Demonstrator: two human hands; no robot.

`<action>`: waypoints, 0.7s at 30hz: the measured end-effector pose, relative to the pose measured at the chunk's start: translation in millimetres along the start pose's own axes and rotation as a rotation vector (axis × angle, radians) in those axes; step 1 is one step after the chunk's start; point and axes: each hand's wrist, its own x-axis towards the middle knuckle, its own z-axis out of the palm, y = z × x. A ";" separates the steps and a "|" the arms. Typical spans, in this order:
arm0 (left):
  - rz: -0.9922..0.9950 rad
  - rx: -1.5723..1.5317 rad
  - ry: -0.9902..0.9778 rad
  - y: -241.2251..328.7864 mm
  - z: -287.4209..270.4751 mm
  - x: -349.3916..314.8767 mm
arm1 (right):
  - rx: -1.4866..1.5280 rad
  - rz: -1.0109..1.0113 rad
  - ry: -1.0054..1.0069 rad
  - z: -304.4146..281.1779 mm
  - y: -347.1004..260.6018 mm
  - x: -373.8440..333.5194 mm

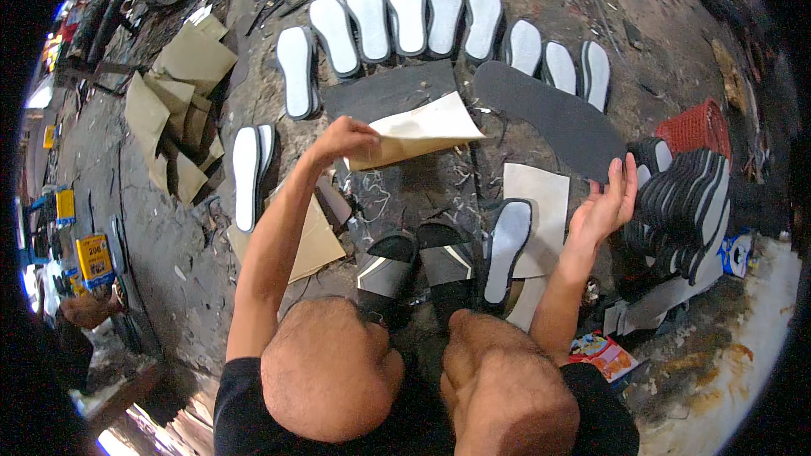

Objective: The person sits on the floor and repeatedly picks up a shoe insole, peels off a protective liner, and places it on a stack. The person handles multiple insoles one at a time, peeling and stacking them in a repetitive sequence.

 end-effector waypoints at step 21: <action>-0.170 -0.415 -0.264 -0.7 -16.1 -36.0 | -0.046 0.114 -0.075 14.5 20.3 -18.2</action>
